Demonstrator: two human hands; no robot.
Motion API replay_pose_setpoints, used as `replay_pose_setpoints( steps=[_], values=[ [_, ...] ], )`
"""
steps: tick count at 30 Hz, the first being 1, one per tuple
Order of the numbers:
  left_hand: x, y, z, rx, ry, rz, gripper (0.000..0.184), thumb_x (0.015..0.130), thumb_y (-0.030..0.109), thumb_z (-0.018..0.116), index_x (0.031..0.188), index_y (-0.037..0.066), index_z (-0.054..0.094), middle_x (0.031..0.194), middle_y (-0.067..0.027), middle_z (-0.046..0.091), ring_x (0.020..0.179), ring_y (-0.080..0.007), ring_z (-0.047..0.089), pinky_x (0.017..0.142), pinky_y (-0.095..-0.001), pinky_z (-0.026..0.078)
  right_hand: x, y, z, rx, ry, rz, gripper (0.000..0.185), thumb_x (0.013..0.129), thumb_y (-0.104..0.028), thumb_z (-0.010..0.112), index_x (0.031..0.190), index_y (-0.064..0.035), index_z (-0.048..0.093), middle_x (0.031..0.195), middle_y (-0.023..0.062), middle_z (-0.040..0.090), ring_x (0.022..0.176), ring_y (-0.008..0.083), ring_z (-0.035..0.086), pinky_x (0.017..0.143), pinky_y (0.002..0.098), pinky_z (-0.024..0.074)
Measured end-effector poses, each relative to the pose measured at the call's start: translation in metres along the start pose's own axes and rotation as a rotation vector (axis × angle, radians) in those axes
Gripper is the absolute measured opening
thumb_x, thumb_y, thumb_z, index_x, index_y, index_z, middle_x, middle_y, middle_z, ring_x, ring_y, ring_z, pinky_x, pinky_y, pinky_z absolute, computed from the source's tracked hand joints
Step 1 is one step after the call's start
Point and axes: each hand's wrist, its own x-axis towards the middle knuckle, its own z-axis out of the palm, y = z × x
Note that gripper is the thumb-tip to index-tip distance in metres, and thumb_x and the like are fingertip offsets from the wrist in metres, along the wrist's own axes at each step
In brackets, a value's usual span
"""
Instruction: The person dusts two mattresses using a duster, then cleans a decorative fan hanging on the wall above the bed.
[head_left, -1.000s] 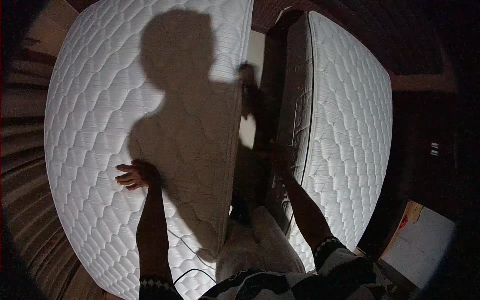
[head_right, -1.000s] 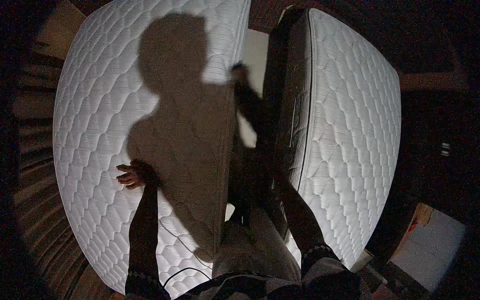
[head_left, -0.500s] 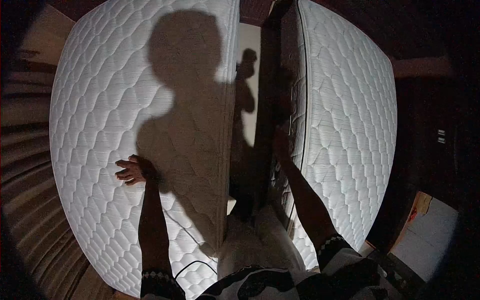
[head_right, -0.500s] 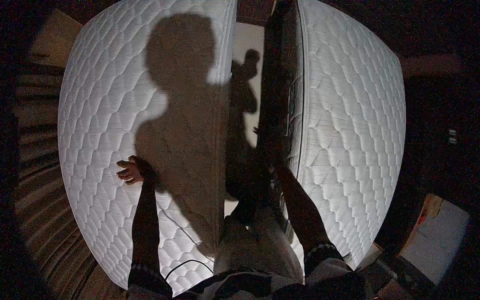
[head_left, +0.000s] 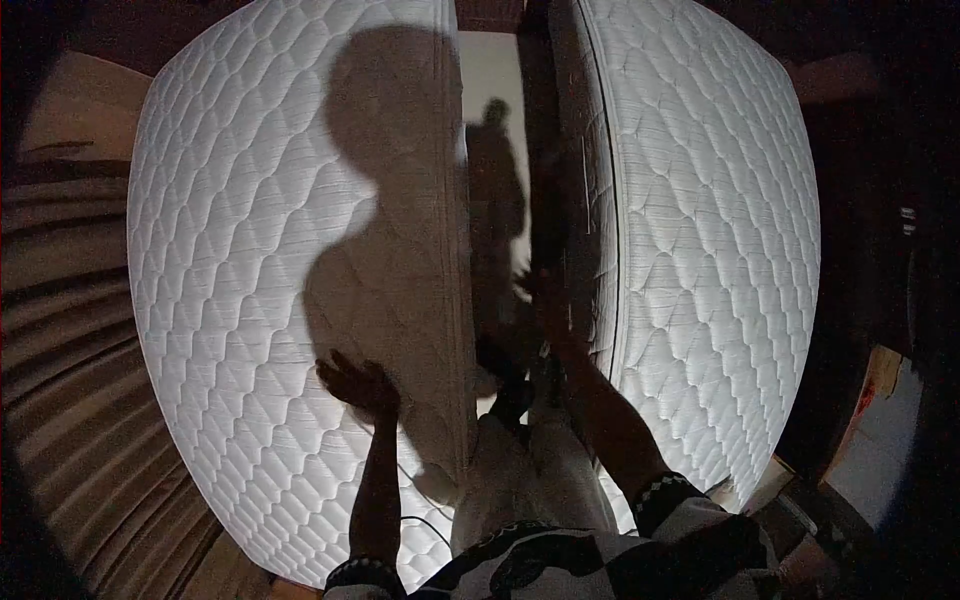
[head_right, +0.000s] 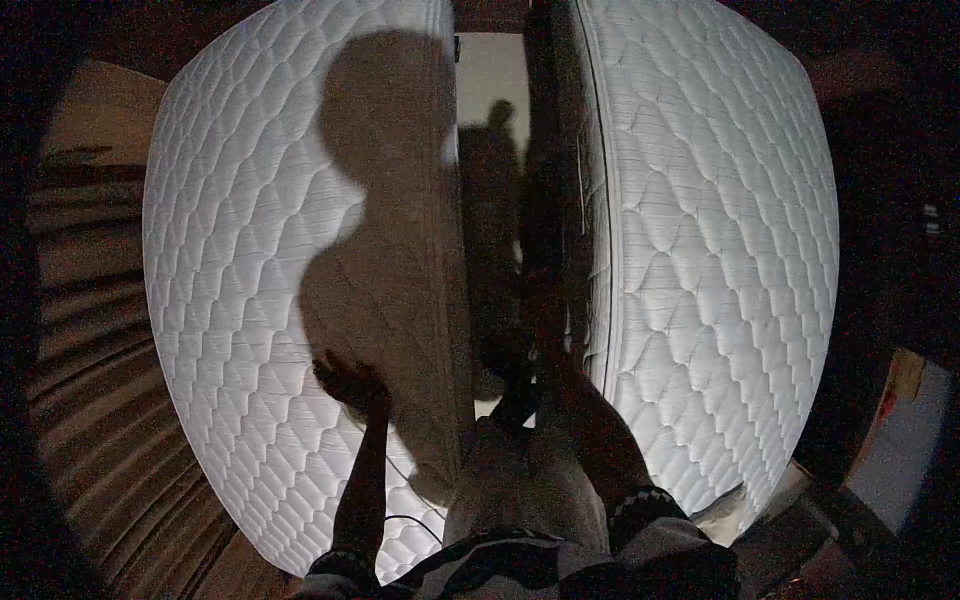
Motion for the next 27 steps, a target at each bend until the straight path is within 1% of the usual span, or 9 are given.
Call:
replay_pose_setpoints(
  steps=[1, 2, 4, 6, 10, 16, 21, 23, 27],
  values=[
    [-0.006, 0.001, 0.007, -0.002, 0.057, 0.045, 0.058, 0.083, 0.03, 0.044, 0.133, 0.006, 0.025, 0.139, -0.0195, 0.014, 0.128, -0.0348, 0.014, 0.101, -0.049, 0.017, -0.003, 0.026, -0.002, 0.358, -0.125, 0.023, 0.036, 0.088, -0.027, 0.042, 0.116, -0.006, 0.049, 0.096, 0.008, 0.058, 0.083, 0.0198, 0.055, 0.077, 0.0345, 0.0438],
    [-0.009, 0.003, 0.01, -0.003, 0.05, 0.044, 0.058, 0.083, 0.03, 0.044, 0.133, 0.006, 0.025, 0.139, -0.0195, 0.014, 0.128, -0.0348, 0.014, 0.101, -0.049, 0.017, -0.01, 0.066, -0.001, -0.208, 0.162, -0.084, 0.036, 0.089, -0.03, 0.041, 0.115, -0.006, 0.049, 0.092, 0.0077, 0.057, 0.08, 0.0198, 0.055, 0.074, 0.0348, 0.0443],
    [-0.006, 0.007, 0.016, 0.023, 0.12, -0.029, 0.055, 0.083, 0.025, 0.043, 0.133, 0.008, 0.026, 0.139, -0.0155, 0.018, 0.128, -0.0317, 0.018, 0.1, -0.0473, 0.018, -0.04, 0.115, 0.031, -0.97, 0.605, -0.23, 0.036, 0.089, -0.029, 0.041, 0.115, -0.0057, 0.049, 0.093, 0.0077, 0.056, 0.081, 0.0197, 0.054, 0.075, 0.0345, 0.0439],
    [-0.009, 0.008, 0.018, 0.027, 0.136, -0.049, 0.055, 0.083, 0.026, 0.043, 0.133, 0.009, 0.026, 0.139, -0.015, 0.018, 0.128, -0.0314, 0.018, 0.099, -0.0473, 0.019, -0.062, 0.153, 0.043, -1.124, 0.716, -0.311, 0.035, 0.089, -0.028, 0.041, 0.115, -0.0054, 0.049, 0.094, 0.0077, 0.056, 0.083, 0.0197, 0.054, 0.076, 0.0341, 0.0435],
    [-0.009, 0.007, 0.023, 0.049, 0.131, -0.054, 0.058, 0.083, 0.032, 0.041, 0.133, 0.008, 0.023, 0.138, -0.0184, 0.016, 0.127, -0.0351, 0.018, 0.098, -0.0493, 0.021, -0.092, 0.189, 0.042, -1.091, 0.798, -0.359, 0.034, 0.089, -0.025, 0.04, 0.115, -0.0049, 0.049, 0.097, 0.0078, 0.055, 0.086, 0.0195, 0.053, 0.078, 0.0334, 0.0427],
    [-0.016, 0.006, 0.029, 0.047, 0.25, -0.006, 0.057, 0.084, 0.032, 0.04, 0.133, 0.01, 0.022, 0.137, -0.0178, 0.017, 0.126, -0.0345, 0.02, 0.096, -0.0506, 0.024, -0.082, 0.218, 0.039, -1.092, 0.783, -0.367, 0.032, 0.09, -0.022, 0.04, 0.115, -0.0041, 0.048, 0.1, 0.0079, 0.054, 0.09, 0.0193, 0.052, 0.081, 0.0324, 0.0415],
    [-0.019, 0.008, 0.023, 0.082, 0.186, -0.026, 0.055, 0.087, 0.035, 0.035, 0.134, 0.01, 0.02, 0.138, -0.018, 0.016, 0.127, -0.0346, 0.018, 0.098, -0.0507, 0.021, -0.087, 0.219, 0.01, -1.037, 0.762, -0.323, 0.03, 0.09, -0.019, 0.039, 0.115, -0.0034, 0.047, 0.103, 0.008, 0.052, 0.093, 0.0192, 0.05, 0.083, 0.0315, 0.0404],
    [-0.023, 0.007, 0.026, 0.019, 0.253, 0.028, 0.055, 0.088, 0.035, 0.033, 0.135, 0.011, 0.019, 0.139, -0.0188, 0.013, 0.128, -0.0354, 0.017, 0.099, -0.0514, 0.019, -0.1, 0.23, 0.016, -1.055, 0.775, -0.362, 0.03, 0.09, -0.018, 0.039, 0.115, -0.0031, 0.047, 0.104, 0.008, 0.052, 0.095, 0.0191, 0.05, 0.084, 0.0311, 0.04],
    [-0.021, 0.003, 0.029, 0.024, 0.205, 0.005, 0.055, 0.089, 0.035, 0.032, 0.135, 0.01, 0.017, 0.139, -0.0199, 0.01, 0.128, -0.0364, 0.015, 0.099, -0.0522, 0.018, -0.114, 0.228, 0.047, -1.072, 0.796, -0.394, 0.029, 0.09, -0.015, 0.038, 0.115, -0.0026, 0.047, 0.107, 0.008, 0.051, 0.098, 0.019, 0.049, 0.086, 0.0304, 0.0392]
  ],
)
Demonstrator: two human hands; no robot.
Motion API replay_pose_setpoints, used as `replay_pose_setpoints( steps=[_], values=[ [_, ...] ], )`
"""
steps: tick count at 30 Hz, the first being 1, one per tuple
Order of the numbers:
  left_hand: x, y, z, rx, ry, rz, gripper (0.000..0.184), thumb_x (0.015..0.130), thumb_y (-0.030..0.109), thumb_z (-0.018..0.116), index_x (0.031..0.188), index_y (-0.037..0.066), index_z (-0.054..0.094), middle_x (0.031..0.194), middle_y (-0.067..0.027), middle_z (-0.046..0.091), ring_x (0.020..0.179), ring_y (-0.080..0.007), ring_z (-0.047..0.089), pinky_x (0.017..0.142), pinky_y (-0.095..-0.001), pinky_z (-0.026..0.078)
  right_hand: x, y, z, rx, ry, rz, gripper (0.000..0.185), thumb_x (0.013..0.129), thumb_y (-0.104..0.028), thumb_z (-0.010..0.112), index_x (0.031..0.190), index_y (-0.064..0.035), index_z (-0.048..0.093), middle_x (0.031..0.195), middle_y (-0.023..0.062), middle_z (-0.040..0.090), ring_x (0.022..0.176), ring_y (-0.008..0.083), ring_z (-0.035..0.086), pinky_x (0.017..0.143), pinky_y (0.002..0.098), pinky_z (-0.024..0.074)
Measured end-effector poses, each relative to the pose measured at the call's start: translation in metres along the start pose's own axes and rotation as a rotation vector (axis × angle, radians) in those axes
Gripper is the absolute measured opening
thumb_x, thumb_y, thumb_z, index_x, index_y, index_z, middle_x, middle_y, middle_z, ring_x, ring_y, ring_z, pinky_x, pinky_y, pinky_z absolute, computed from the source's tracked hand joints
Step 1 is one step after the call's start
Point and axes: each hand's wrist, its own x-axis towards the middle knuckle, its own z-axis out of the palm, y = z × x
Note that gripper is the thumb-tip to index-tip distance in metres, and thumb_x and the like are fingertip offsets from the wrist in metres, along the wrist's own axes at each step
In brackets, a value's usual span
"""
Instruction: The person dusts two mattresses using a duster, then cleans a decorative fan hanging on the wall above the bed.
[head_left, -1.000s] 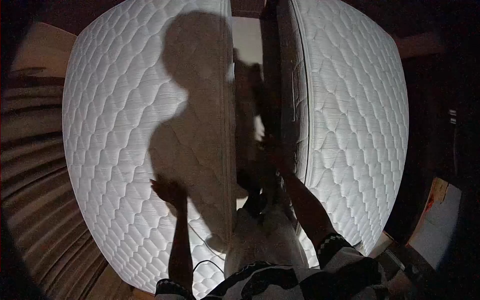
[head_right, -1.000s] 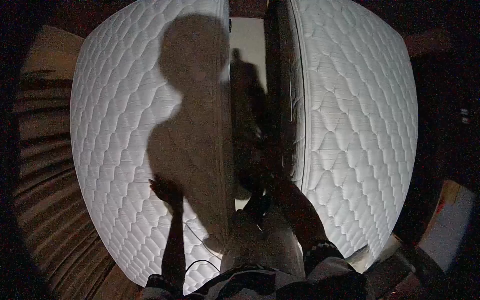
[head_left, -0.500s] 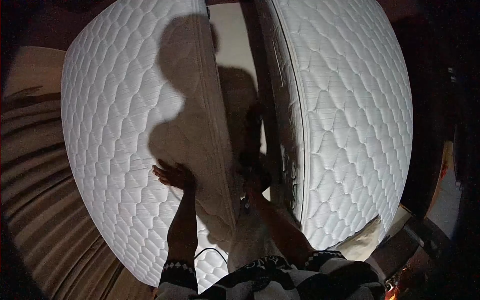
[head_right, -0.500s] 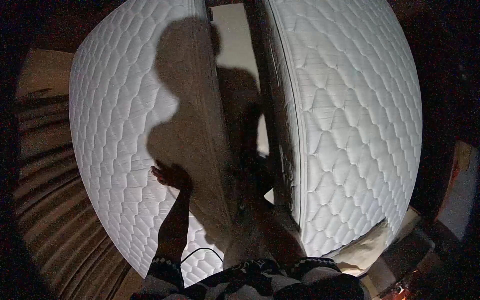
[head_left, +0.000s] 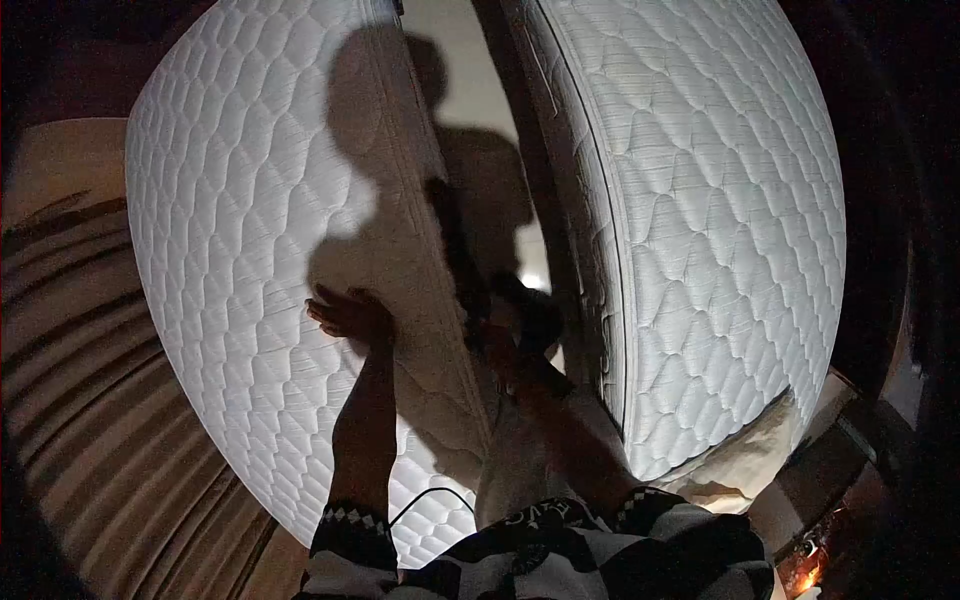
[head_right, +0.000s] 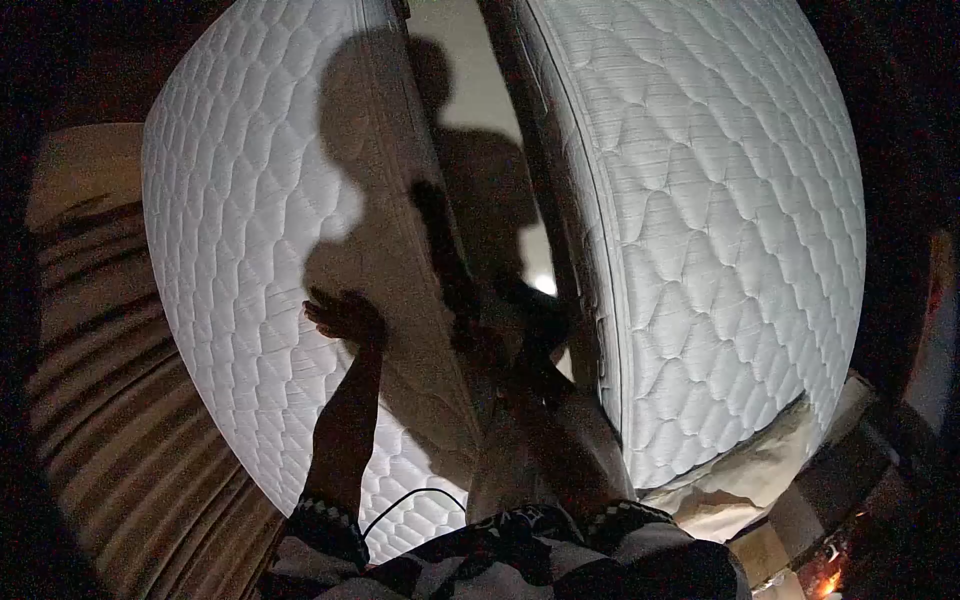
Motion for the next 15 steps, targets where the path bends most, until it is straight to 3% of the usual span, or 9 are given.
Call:
replay_pose_setpoints(
  steps=[3, 5, 6, 7, 11, 15],
  values=[
    [-0.001, 0.006, -0.01, -0.02, -0.047, -0.019, 0.055, 0.089, 0.035, 0.031, 0.136, 0.01, 0.017, 0.139, -0.0206, 0.01, 0.128, -0.0365, 0.014, 0.099, -0.0522, 0.017, 0.015, 0.006, -0.01, 0.092, -0.01, 0.055, 0.028, 0.091, -0.014, 0.038, 0.115, -0.0021, 0.046, 0.109, 0.0081, 0.05, 0.1, 0.0189, 0.048, 0.088, 0.0299, 0.0386],
    [0.001, 0.005, -0.01, -0.049, -0.089, -0.044, 0.055, 0.089, 0.036, 0.031, 0.135, 0.009, 0.017, 0.139, -0.0204, 0.011, 0.128, -0.036, 0.013, 0.099, -0.0517, 0.017, 0.037, 0.077, -0.006, 0.414, -0.053, 0.102, 0.027, 0.091, -0.014, 0.039, 0.114, -0.0023, 0.048, 0.107, 0.007, 0.051, 0.097, 0.0173, 0.049, 0.086, 0.029, 0.0385],
    [-0.001, 0.003, -0.005, -0.039, -0.097, -0.039, 0.055, 0.089, 0.036, 0.031, 0.135, 0.009, 0.017, 0.139, -0.0204, 0.011, 0.128, -0.036, 0.013, 0.099, -0.0517, 0.017, 0.04, 0.114, -0.002, 0.724, -0.102, 0.16, 0.027, 0.091, -0.015, 0.04, 0.112, -0.0025, 0.049, 0.105, 0.0058, 0.051, 0.094, 0.0158, 0.049, 0.084, 0.028, 0.0384],
    [-0.002, 0.001, 0.001, -0.028, -0.059, -0.024, 0.055, 0.089, 0.035, 0.031, 0.135, 0.009, 0.017, 0.139, -0.0201, 0.01, 0.129, -0.0357, 0.013, 0.099, -0.0514, 0.018, 0.038, 0.114, 0.002, 0.725, -0.1, 0.177, 0.027, 0.091, -0.015, 0.04, 0.112, -0.0025, 0.049, 0.105, 0.0058, 0.051, 0.094, 0.0158, 0.049, 0.084, 0.028, 0.0384],
    [-0.003, 0.003, 0.004, 0.036, 0.022, -0.004, 0.054, 0.089, 0.035, 0.03, 0.135, 0.01, 0.018, 0.14, -0.0189, 0.01, 0.129, -0.0345, 0.013, 0.1, -0.0506, 0.018, 0.049, 0.09, 0.012, 0.198, -0.046, 0.158, 0.028, 0.091, -0.017, 0.038, 0.113, -0.0044, 0.049, 0.107, 0.0096, 0.051, 0.094, 0.02, 0.05, 0.085, 0.0309, 0.0381],
    [0.002, 0.003, 0.01, 0.062, 0.004, -0.005, 0.053, 0.089, 0.034, 0.029, 0.135, 0.01, 0.019, 0.14, -0.0182, 0.011, 0.129, -0.0331, 0.014, 0.099, -0.0507, 0.019, 0.077, 0.066, 0.006, -0.036, -0.017, 0.147, 0.029, 0.091, -0.02, 0.037, 0.114, -0.0063, 0.049, 0.108, 0.0134, 0.051, 0.094, 0.0242, 0.051, 0.086, 0.0337, 0.0377]
  ],
)
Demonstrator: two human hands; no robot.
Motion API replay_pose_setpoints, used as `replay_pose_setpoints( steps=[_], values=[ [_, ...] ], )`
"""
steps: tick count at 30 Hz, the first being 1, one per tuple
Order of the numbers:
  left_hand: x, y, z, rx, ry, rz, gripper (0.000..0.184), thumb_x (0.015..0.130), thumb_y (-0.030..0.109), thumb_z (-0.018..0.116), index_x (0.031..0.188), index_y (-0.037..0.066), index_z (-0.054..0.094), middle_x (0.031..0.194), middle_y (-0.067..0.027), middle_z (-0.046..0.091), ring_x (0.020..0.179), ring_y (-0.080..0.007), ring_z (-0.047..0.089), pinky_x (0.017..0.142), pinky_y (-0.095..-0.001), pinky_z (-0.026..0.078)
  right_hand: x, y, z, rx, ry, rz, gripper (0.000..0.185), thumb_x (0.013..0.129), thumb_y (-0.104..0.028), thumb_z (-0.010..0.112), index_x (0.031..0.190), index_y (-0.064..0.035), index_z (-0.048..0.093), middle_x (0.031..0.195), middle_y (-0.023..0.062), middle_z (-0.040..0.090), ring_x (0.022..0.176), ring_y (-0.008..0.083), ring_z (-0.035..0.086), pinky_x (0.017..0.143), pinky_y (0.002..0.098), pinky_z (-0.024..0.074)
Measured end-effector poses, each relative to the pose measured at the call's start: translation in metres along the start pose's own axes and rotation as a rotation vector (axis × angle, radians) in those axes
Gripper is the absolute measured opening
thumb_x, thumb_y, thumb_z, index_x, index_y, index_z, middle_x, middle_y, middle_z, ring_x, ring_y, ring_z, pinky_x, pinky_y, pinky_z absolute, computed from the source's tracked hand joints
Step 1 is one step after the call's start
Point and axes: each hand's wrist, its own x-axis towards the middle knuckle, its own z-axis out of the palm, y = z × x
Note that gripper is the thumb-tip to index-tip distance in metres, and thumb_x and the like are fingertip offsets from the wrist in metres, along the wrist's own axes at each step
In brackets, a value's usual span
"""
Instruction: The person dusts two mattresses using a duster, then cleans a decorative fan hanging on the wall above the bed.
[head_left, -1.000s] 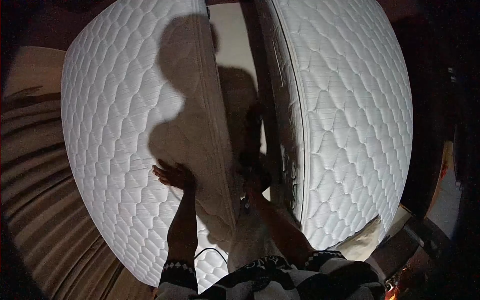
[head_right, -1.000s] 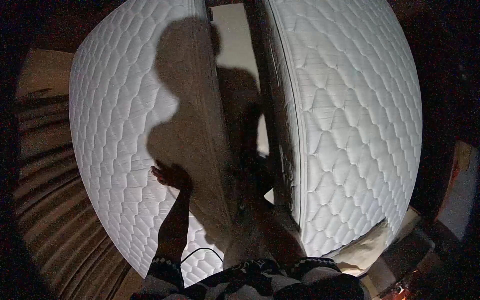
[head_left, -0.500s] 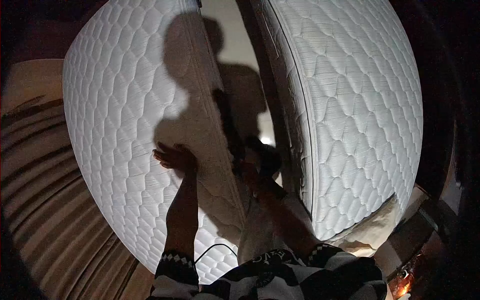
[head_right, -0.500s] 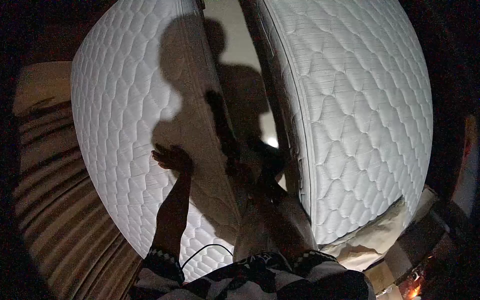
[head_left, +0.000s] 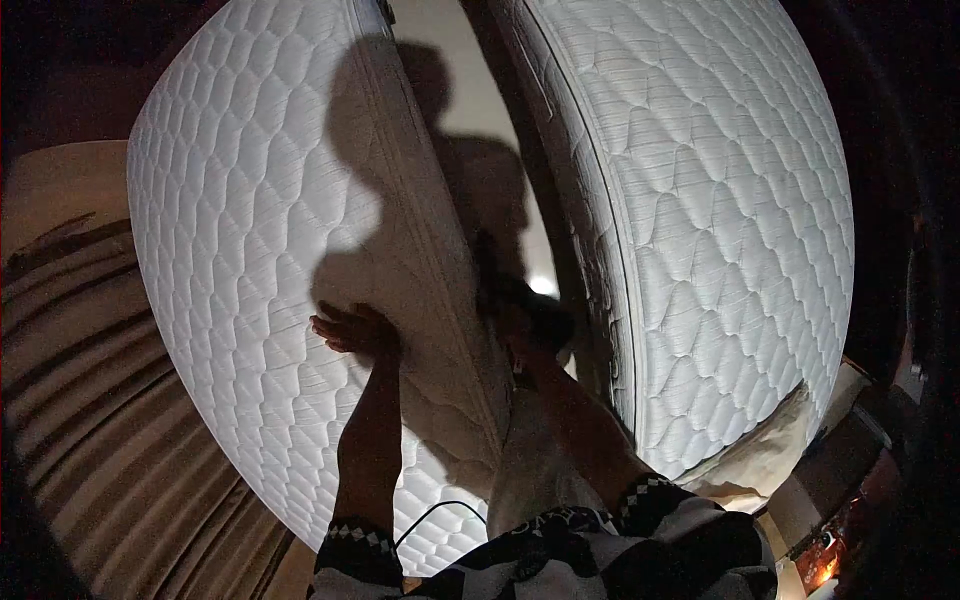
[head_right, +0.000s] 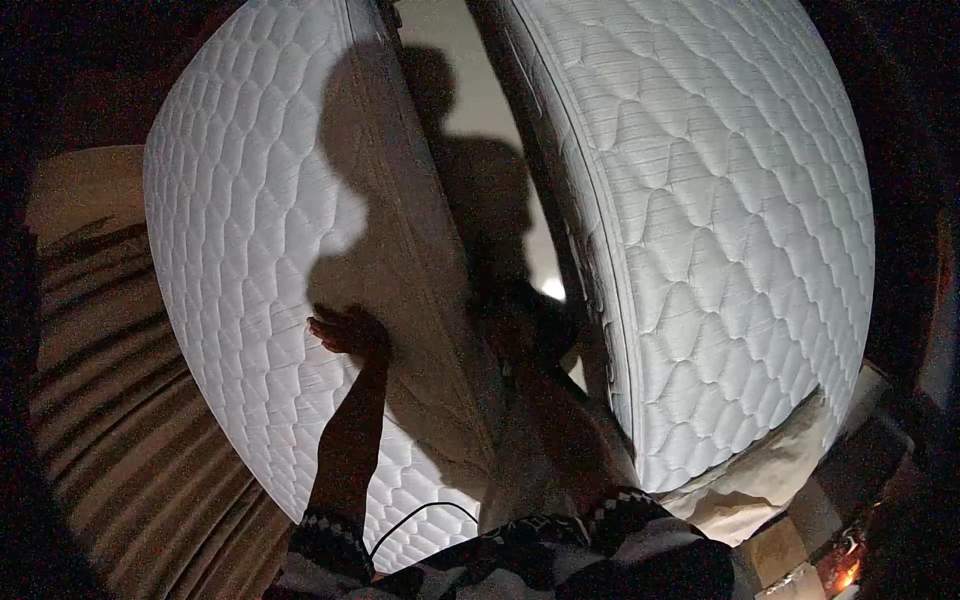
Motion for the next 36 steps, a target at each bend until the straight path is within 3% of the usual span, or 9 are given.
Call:
replay_pose_setpoints(
  steps=[6, 8, 12, 18, 21, 23, 27, 33, 36],
  values=[
    [-0.001, -0.002, 0.004, -0.029, 0.076, 0.0, 0.053, 0.089, 0.035, 0.03, 0.135, 0.01, 0.019, 0.139, -0.0183, 0.012, 0.129, -0.0332, 0.015, 0.099, -0.0514, 0.02, 0.021, -0.078, 0.02, -0.253, -0.049, -0.04, 0.032, 0.091, -0.023, 0.035, 0.116, -0.0092, 0.048, 0.11, 0.0191, 0.052, 0.094, 0.0305, 0.052, 0.087, 0.0379, 0.0371],
    [0.0, -0.002, -0.002, -0.005, -0.029, -0.035, 0.053, 0.089, 0.034, 0.032, 0.135, 0.01, 0.02, 0.139, -0.0183, 0.012, 0.128, -0.034, 0.016, 0.099, -0.0514, 0.02, 0.035, -0.071, 0.018, -0.282, -0.077, -0.028, 0.031, 0.091, -0.023, 0.035, 0.116, -0.0087, 0.048, 0.109, 0.019, 0.052, 0.093, 0.0305, 0.052, 0.085, 0.038, 0.0377],
    [0.001, 0.001, -0.002, 0.021, 0.011, -0.015, 0.054, 0.088, 0.033, 0.034, 0.135, 0.01, 0.02, 0.139, -0.0182, 0.012, 0.128, -0.0344, 0.015, 0.099, -0.051, 0.02, 0.047, -0.042, -0.002, -0.23, -0.096, -0.027, 0.031, 0.09, -0.022, 0.036, 0.115, -0.0076, 0.048, 0.106, 0.0186, 0.052, 0.09, 0.0304, 0.052, 0.082, 0.0382, 0.0389],
    [0.002, -0.002, 0.006, 0.047, 0.07, -0.021, 0.054, 0.086, 0.032, 0.039, 0.134, 0.013, 0.024, 0.139, -0.0166, 0.018, 0.128, -0.0309, 0.019, 0.096, -0.0473, 0.024, 0.044, -0.081, 0.022, -0.35, 0.005, -0.1, 0.03, 0.09, -0.02, 0.037, 0.114, -0.0061, 0.048, 0.103, 0.0181, 0.053, 0.087, 0.0303, 0.053, 0.078, 0.0384, 0.0408],
    [0.005, 0.007, -0.005, 0.088, -0.015, -0.045, 0.056, 0.085, 0.032, 0.04, 0.134, 0.012, 0.023, 0.139, -0.0177, 0.018, 0.129, -0.0312, 0.018, 0.096, -0.0471, 0.024, 0.062, -0.081, 0.014, -0.384, -0.055, -0.088, 0.03, 0.089, -0.019, 0.038, 0.114, -0.0053, 0.048, 0.101, 0.0179, 0.053, 0.086, 0.0302, 0.053, 0.076, 0.0385, 0.0417],
    [0.004, 0.004, -0.01, -0.008, -0.076, -0.039, 0.059, 0.085, 0.031, 0.039, 0.135, 0.009, 0.018, 0.14, -0.0199, 0.011, 0.129, -0.0343, 0.013, 0.099, -0.0501, 0.019, 0.07, -0.074, -0.004, -0.352, -0.124, -0.089, 0.029, 0.089, -0.018, 0.039, 0.114, -0.0048, 0.048, 0.1, 0.0177, 0.053, 0.085, 0.0301, 0.053, 0.074, 0.0386, 0.0423],
    [0.001, 0.0, -0.011, 0.016, -0.048, -0.031, 0.058, 0.086, 0.032, 0.037, 0.135, 0.008, 0.018, 0.139, -0.0203, 0.012, 0.129, -0.0347, 0.013, 0.098, -0.0511, 0.02, 0.039, -0.062, -0.024, -0.432, -0.06, -0.24, 0.029, 0.089, -0.017, 0.04, 0.113, -0.0037, 0.048, 0.098, 0.0174, 0.054, 0.082, 0.03, 0.053, 0.071, 0.0387, 0.0435],
    [0.01, -0.004, -0.042, -0.228, -0.046, 0.075, 0.058, 0.087, 0.04, 0.035, 0.131, 0.004, 0.025, 0.137, -0.0206, 0.017, 0.127, -0.036, 0.016, 0.098, -0.0516, 0.019, -0.051, -0.046, -0.024, -0.799, 0.063, -0.645, 0.028, 0.088, -0.015, 0.041, 0.112, -0.0022, 0.048, 0.095, 0.0169, 0.054, 0.079, 0.0299, 0.053, 0.066, 0.039, 0.0453],
    [-0.011, 0.029, -0.093, -0.957, -0.264, 0.198, 0.061, 0.087, 0.046, 0.038, 0.129, 0.003, 0.029, 0.13, -0.0196, 0.03, 0.119, -0.037, 0.028, 0.098, -0.0468, 0.022, -0.098, -0.057, -0.039, -0.891, -0.089, -0.823, 0.03, 0.088, -0.018, 0.041, 0.113, -0.0017, 0.047, 0.097, 0.0174, 0.053, 0.083, 0.0316, 0.053, 0.069, 0.0408, 0.045]
  ],
)
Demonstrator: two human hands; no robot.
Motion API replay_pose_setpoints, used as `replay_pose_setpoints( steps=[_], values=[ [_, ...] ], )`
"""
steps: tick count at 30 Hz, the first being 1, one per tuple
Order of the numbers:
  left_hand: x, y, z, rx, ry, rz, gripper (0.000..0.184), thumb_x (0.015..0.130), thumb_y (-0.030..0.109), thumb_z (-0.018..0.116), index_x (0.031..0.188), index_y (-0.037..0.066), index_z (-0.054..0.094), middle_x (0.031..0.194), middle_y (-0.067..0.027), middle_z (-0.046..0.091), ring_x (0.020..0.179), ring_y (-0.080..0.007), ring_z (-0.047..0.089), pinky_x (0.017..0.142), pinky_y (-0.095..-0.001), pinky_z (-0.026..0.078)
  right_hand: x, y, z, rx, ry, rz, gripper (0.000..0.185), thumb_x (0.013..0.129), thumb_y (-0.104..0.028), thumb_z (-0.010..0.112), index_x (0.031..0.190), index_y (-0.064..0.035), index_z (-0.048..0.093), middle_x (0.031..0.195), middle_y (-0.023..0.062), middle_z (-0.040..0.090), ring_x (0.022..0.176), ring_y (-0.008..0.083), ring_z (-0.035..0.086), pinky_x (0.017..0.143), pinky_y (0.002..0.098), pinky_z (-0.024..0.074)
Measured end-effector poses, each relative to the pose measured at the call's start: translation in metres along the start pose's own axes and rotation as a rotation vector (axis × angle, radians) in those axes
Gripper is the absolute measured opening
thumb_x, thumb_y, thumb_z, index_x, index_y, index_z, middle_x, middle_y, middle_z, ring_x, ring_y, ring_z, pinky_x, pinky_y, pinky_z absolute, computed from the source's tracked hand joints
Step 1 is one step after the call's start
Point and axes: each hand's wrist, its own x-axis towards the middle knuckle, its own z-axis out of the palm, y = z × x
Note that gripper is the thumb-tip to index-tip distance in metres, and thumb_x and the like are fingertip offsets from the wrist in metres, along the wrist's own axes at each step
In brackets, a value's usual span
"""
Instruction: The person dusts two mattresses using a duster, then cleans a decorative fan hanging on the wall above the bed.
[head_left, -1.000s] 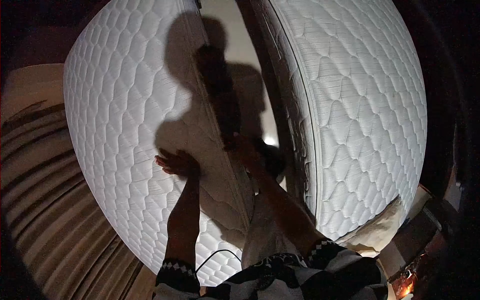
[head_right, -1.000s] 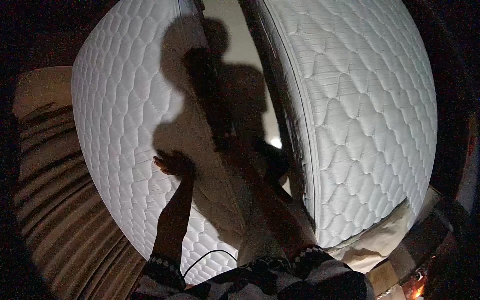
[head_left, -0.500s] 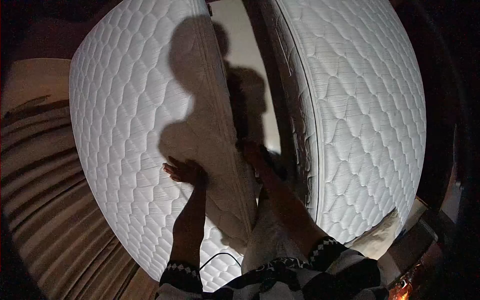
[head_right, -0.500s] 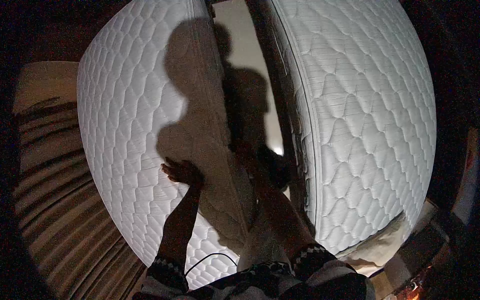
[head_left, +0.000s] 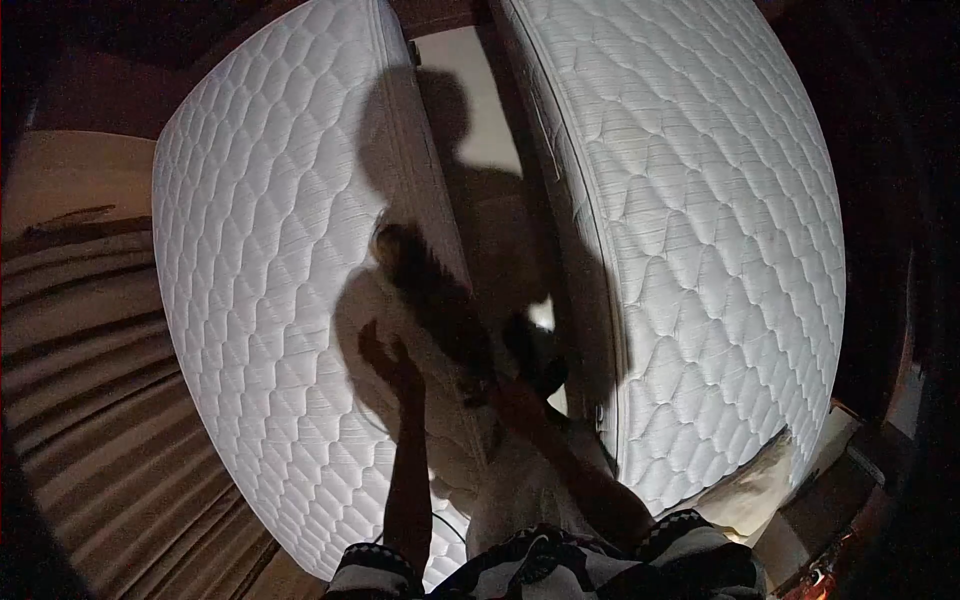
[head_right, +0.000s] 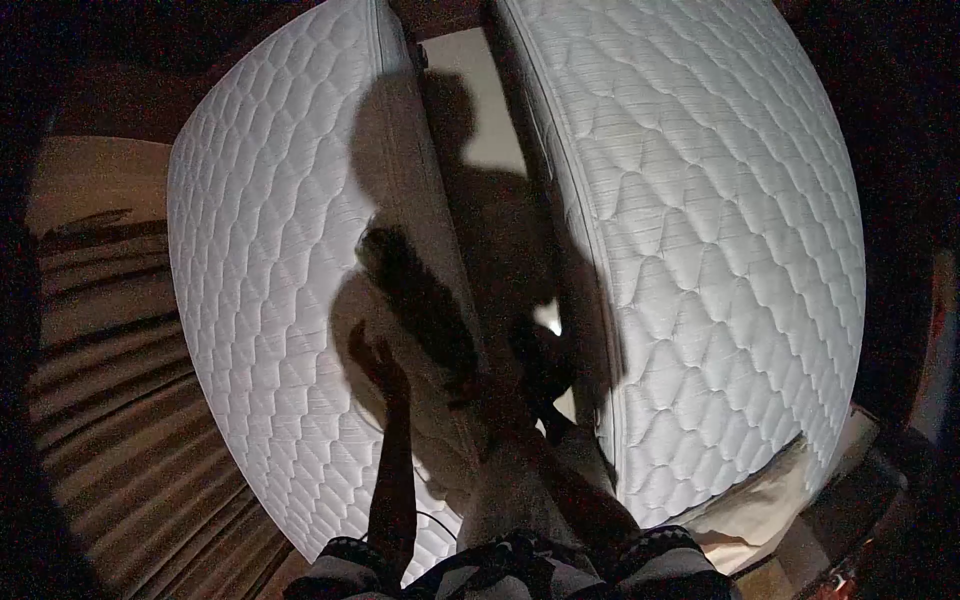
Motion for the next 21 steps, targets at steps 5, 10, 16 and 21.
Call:
replay_pose_setpoints(
  steps=[5, 10, 16, 21],
  values=[
    [-0.032, 0.064, 0.028, -1.02, -0.349, -0.621, 0.053, 0.086, 0.048, 0.042, 0.118, 0.005, 0.043, 0.119, -0.0149, 0.042, 0.111, -0.0287, 0.039, 0.094, -0.0411, 0.031, -0.03, -0.025, -0.074, 0.254, 0.026, -0.029, 0.034, 0.086, -0.02, 0.046, 0.114, -0.0013, 0.045, 0.097, 0.0176, 0.053, 0.084, 0.0313, 0.054, 0.071, 0.0399, 0.045],
    [-0.052, 0.043, 0.057, -1.058, -0.289, -0.531, 0.042, 0.087, 0.047, 0.041, 0.101, 0.008, 0.05, 0.098, -0.0093, 0.051, 0.092, -0.0238, 0.051, 0.083, -0.0379, 0.041, -0.042, -0.052, -0.17, 0.662, 0.181, 0.191, 0.039, 0.084, -0.021, 0.051, 0.116, -0.0009, 0.043, 0.098, 0.0178, 0.052, 0.086, 0.031, 0.054, 0.073, 0.0391, 0.0451],
    [-0.058, 0.148, 0.012, -1.481, -0.387, -0.655, 0.039, 0.087, 0.044, 0.043, 0.097, 0.008, 0.051, 0.09, -0.0073, 0.052, 0.081, -0.021, 0.052, 0.068, -0.0356, 0.045, -0.099, -0.074, -0.19, 0.434, 0.193, 0.478, 0.042, 0.078, -0.021, 0.06, 0.114, -0.0024, 0.046, 0.084, 0.0137, 0.056, 0.08, 0.026, 0.057, 0.075, 0.0358, 0.0453],
    [-0.079, 0.194, -0.002, -1.256, -0.561, -0.736, 0.037, 0.086, 0.043, 0.045, 0.1, 0.008, 0.049, 0.09, -0.0067, 0.051, 0.072, -0.0194, 0.05, 0.058, -0.0347, 0.043, -0.133, -0.085, -0.208, 0.48, 0.224, 0.429, 0.039, 0.079, -0.022, 0.059, 0.112, -0.0037, 0.048, 0.083, 0.0129, 0.059, 0.078, 0.0252, 0.058, 0.072, 0.0356, 0.0461]
  ],
)
